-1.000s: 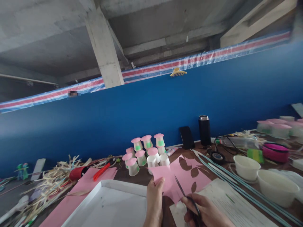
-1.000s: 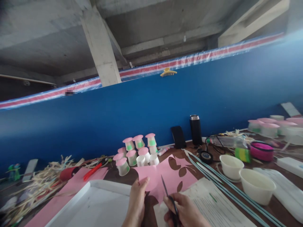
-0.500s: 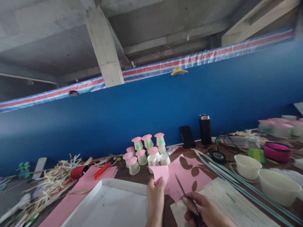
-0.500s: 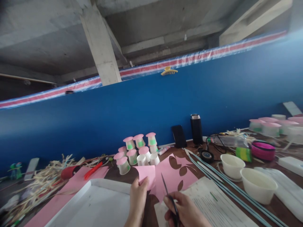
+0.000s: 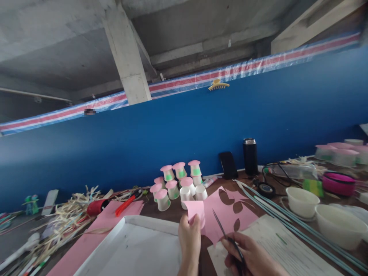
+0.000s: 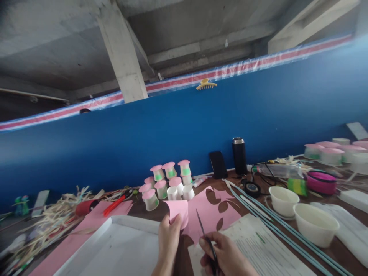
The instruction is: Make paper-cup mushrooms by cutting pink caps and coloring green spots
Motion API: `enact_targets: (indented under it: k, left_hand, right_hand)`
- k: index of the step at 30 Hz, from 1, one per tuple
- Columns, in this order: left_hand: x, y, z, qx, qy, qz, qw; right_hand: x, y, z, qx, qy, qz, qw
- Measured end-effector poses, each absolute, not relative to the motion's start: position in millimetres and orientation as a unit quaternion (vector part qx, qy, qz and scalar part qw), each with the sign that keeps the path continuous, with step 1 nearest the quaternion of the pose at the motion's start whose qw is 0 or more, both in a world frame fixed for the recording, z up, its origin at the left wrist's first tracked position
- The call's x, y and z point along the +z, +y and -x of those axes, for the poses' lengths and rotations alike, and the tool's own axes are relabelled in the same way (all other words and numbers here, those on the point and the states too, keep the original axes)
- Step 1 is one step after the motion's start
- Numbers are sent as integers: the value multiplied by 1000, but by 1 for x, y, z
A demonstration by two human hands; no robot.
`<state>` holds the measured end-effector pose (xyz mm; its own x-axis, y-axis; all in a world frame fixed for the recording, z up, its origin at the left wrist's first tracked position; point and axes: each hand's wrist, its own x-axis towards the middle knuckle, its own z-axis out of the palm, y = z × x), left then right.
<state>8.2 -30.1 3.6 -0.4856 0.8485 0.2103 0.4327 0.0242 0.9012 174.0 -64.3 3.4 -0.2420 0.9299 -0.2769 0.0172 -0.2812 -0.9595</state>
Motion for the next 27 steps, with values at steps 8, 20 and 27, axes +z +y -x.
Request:
enact_targets:
  k: [8, 20, 27]
  left_hand:
    - [10, -34, -10, 537, 660, -471, 233]
    - [-5, -28, -10, 625, 522, -402, 419]
    - [-2, -31, -17, 635, 484, -383, 465]
  right_hand:
    - [4, -65, -174, 614, -497, 488, 371]
    - [-9, -58, -176, 637, -457, 455, 423]
    - [-4, -60, -177, 645, -466, 432, 424]
